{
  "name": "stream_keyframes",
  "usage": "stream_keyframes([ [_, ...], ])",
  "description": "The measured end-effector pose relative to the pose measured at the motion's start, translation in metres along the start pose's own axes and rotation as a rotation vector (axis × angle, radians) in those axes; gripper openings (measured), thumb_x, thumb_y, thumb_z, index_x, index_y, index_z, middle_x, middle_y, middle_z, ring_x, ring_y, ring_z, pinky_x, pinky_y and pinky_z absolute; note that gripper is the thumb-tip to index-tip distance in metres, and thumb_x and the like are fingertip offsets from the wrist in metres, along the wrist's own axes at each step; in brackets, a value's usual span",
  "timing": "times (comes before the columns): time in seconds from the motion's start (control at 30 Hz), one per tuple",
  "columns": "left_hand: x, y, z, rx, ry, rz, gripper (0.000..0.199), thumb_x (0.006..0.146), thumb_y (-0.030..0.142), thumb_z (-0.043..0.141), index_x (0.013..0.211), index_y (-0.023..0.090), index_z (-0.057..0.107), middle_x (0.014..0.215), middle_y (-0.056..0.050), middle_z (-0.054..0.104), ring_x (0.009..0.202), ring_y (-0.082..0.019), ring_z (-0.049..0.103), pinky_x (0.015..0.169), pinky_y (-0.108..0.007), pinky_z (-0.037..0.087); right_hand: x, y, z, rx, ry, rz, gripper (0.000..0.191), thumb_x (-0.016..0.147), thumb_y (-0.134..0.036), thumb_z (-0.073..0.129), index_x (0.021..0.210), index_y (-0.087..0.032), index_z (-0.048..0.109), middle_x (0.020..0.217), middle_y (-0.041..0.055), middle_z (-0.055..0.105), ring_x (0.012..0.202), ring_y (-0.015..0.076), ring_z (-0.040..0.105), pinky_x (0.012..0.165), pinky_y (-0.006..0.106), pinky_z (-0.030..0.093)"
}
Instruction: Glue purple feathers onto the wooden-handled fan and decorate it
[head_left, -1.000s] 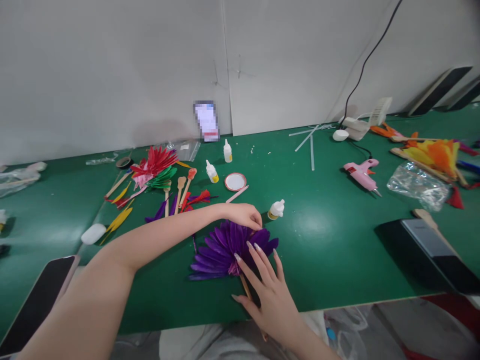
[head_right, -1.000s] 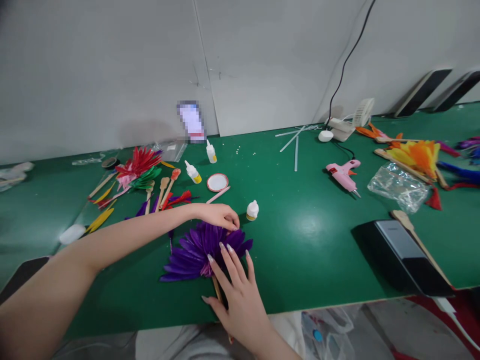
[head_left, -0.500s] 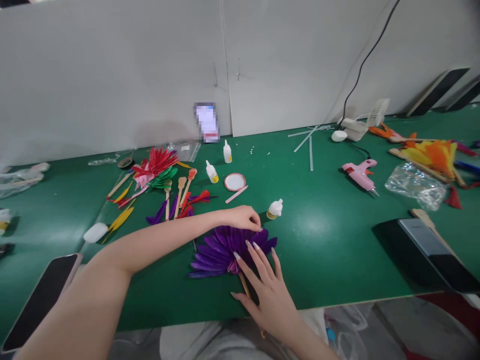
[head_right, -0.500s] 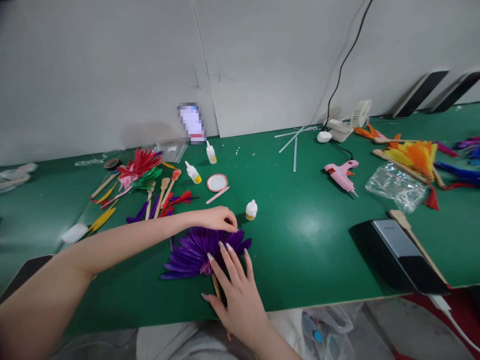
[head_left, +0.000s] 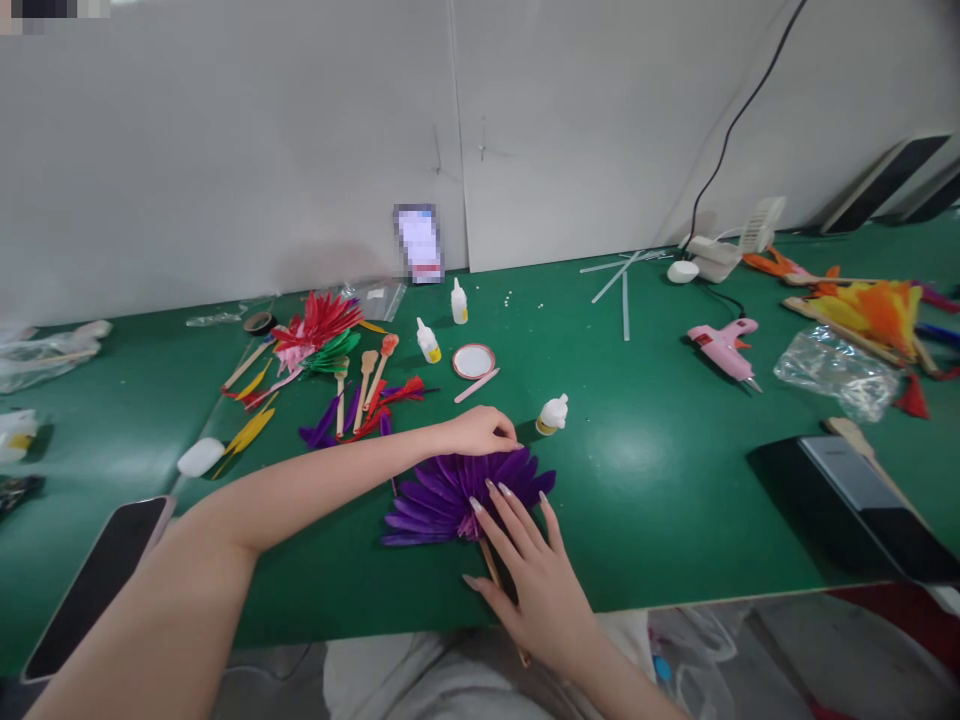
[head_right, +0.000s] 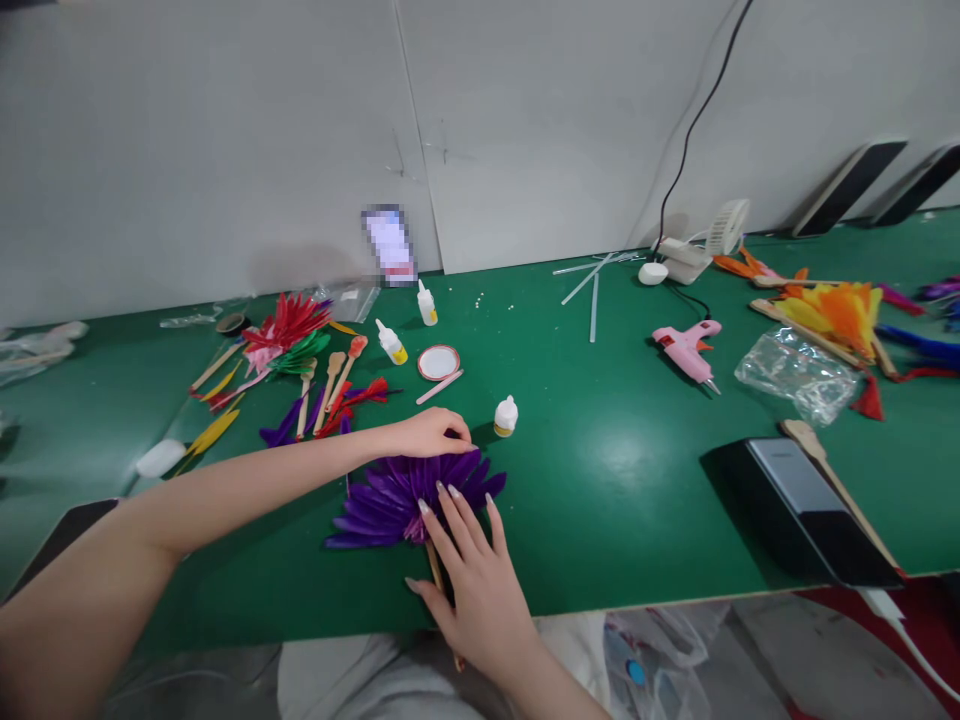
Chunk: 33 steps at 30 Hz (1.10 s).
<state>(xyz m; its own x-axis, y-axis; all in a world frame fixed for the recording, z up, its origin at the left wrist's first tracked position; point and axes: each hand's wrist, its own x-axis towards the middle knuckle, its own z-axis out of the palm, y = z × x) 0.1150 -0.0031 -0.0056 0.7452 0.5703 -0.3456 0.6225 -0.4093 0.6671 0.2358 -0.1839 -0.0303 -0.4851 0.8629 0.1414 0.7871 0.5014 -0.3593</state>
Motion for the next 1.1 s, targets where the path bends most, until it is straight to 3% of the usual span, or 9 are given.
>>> stream_keyframes([
  [0.83, -0.0038, -0.001, 0.0048, 0.053, 0.056, -0.05, 0.027, 0.078, 0.035, 0.051, 0.075, 0.014, 0.066, 0.081, -0.005, 0.066, 0.072, -0.015, 0.056, 0.063, -0.022, 0.036, -0.0002, -0.0013, -0.0001, 0.013, 0.022, 0.036, 0.063, 0.085, -0.041, 0.046, 0.14, -0.022, 0.023, 0.146, 0.0074, 0.024, 0.133, 0.0266, 0.019, 0.106, 0.053, 0.017],
  [1.0, -0.0046, 0.0, 0.0024, 0.098, 0.019, 0.03, 0.024, 0.081, 0.03, 0.047, 0.077, 0.013, 0.063, 0.083, -0.006, 0.063, 0.073, -0.013, 0.054, 0.065, -0.021, 0.036, -0.0006, -0.0016, 0.001, 0.016, 0.03, 0.046, 0.062, 0.084, -0.04, 0.046, 0.14, -0.023, 0.024, 0.144, 0.0079, 0.026, 0.133, 0.0269, 0.019, 0.106, 0.054, 0.017],
  [1.1, -0.0045, 0.0024, -0.0012, 0.09, -0.005, 0.066, 0.035, 0.086, 0.037, 0.039, 0.077, 0.012, 0.061, 0.077, -0.005, 0.061, 0.068, -0.012, 0.052, 0.062, -0.021, 0.036, -0.0003, -0.0013, 0.0012, 0.019, 0.037, 0.044, 0.062, 0.084, -0.04, 0.047, 0.139, -0.023, 0.026, 0.144, 0.0083, 0.027, 0.133, 0.0273, 0.019, 0.105, 0.054, 0.018],
])
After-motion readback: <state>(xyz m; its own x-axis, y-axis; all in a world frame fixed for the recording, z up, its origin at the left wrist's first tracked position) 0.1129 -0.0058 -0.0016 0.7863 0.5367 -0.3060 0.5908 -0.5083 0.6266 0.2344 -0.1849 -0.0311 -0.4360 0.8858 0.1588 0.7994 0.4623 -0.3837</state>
